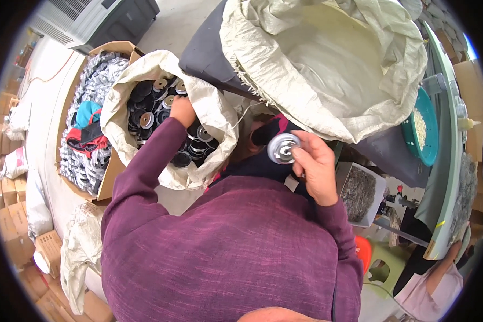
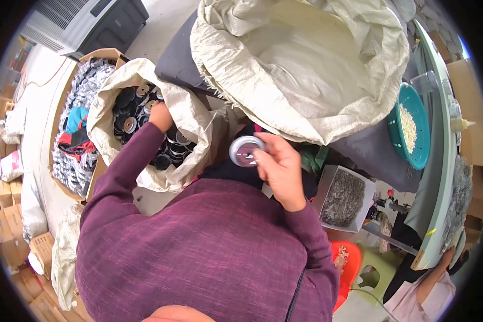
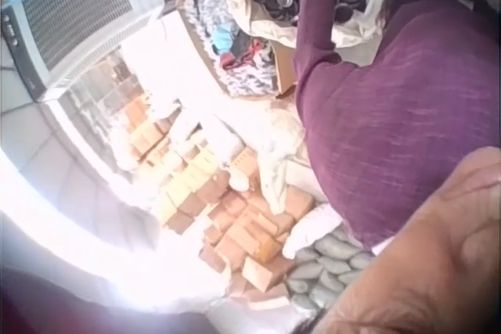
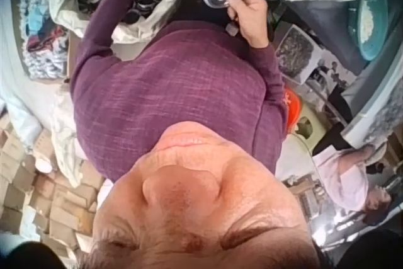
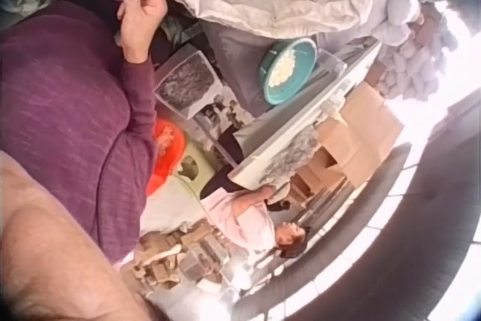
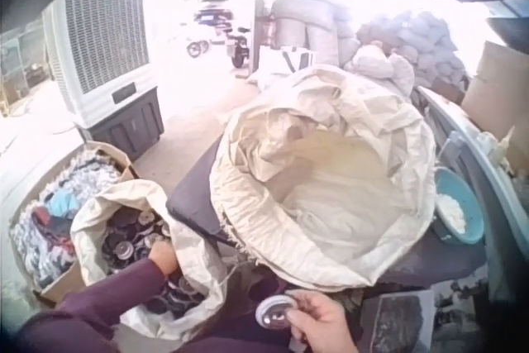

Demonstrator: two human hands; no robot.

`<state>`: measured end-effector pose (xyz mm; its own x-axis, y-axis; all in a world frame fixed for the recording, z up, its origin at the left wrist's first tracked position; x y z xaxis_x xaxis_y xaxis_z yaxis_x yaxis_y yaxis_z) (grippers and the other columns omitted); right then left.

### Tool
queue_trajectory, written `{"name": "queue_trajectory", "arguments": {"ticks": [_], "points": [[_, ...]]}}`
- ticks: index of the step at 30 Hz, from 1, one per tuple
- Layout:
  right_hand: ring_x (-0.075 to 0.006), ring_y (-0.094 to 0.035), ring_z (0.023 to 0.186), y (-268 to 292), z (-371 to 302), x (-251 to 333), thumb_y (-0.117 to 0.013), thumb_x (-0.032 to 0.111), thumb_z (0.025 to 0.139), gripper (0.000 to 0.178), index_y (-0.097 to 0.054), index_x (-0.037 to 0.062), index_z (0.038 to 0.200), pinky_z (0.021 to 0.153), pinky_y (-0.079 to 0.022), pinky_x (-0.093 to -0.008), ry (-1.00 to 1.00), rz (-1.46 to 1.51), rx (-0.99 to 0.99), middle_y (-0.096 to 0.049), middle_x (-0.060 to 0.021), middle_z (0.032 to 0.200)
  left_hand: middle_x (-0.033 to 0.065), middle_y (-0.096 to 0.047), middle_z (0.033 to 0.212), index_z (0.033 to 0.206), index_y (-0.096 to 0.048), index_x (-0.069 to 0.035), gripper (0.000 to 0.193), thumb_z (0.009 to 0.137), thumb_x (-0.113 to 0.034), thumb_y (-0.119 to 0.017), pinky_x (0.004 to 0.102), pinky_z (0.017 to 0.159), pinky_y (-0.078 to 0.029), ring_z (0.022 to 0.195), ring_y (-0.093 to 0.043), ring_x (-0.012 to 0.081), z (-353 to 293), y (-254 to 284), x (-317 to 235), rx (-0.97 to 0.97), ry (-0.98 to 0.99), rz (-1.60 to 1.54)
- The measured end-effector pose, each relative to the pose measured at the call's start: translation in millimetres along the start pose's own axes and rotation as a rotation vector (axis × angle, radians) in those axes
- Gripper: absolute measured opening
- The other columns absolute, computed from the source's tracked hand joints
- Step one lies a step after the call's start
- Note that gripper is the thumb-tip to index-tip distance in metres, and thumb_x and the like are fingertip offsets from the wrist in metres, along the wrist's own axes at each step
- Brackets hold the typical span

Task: The person assembles small industrial plastic and metal components by hand at a workstation, combining a plastic base, a metal spring, and a white pin.

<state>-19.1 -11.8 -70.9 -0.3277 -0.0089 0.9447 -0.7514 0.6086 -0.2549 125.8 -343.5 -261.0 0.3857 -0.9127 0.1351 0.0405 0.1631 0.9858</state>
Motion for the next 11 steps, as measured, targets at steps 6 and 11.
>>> {"name": "queue_trajectory", "arguments": {"ticks": [6, 11], "points": [[-0.0043, -0.043, 0.05, -74.0, 51.5, -13.9, -0.053, 0.004, 0.087, 0.034, -0.049, -0.0048, 0.12, 0.043, -0.034, -0.0194, -0.061, 0.011, 0.368, -0.059, -0.0049, 0.086, 0.015, -0.062, 0.068, 0.076, -0.057, 0.0, 0.022, 0.084, -0.02, -0.055, 0.0381, 0.057, -0.045, 0.065, -0.062, 0.0305, -40.7, 83.1, 35.6, -0.356, 0.447, -0.419], [-0.0061, -0.054, 0.066, -94.4, 82.2, -32.2, -0.057, 0.005, 0.086, 0.042, -0.047, -0.0044, 0.125, 0.061, -0.045, -0.0192, 0.061, -0.284, 0.334, -0.061, -0.0105, 0.112, 0.0076, -0.064, 0.069, 0.076, -0.061, -0.003, 0.024, 0.091, -0.019, -0.05, 0.031, 0.065, -0.049, 0.066, -0.063, 0.0193, -46.9, 120.7, 33.8, -0.516, 0.567, -1.245]]}}
Point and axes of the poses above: each hand's wrist, its own z-axis towards the middle knuckle, its own y-axis out of the back of the hand, x = y × z, the point moved 4 cm from there along z, towards the middle knuckle
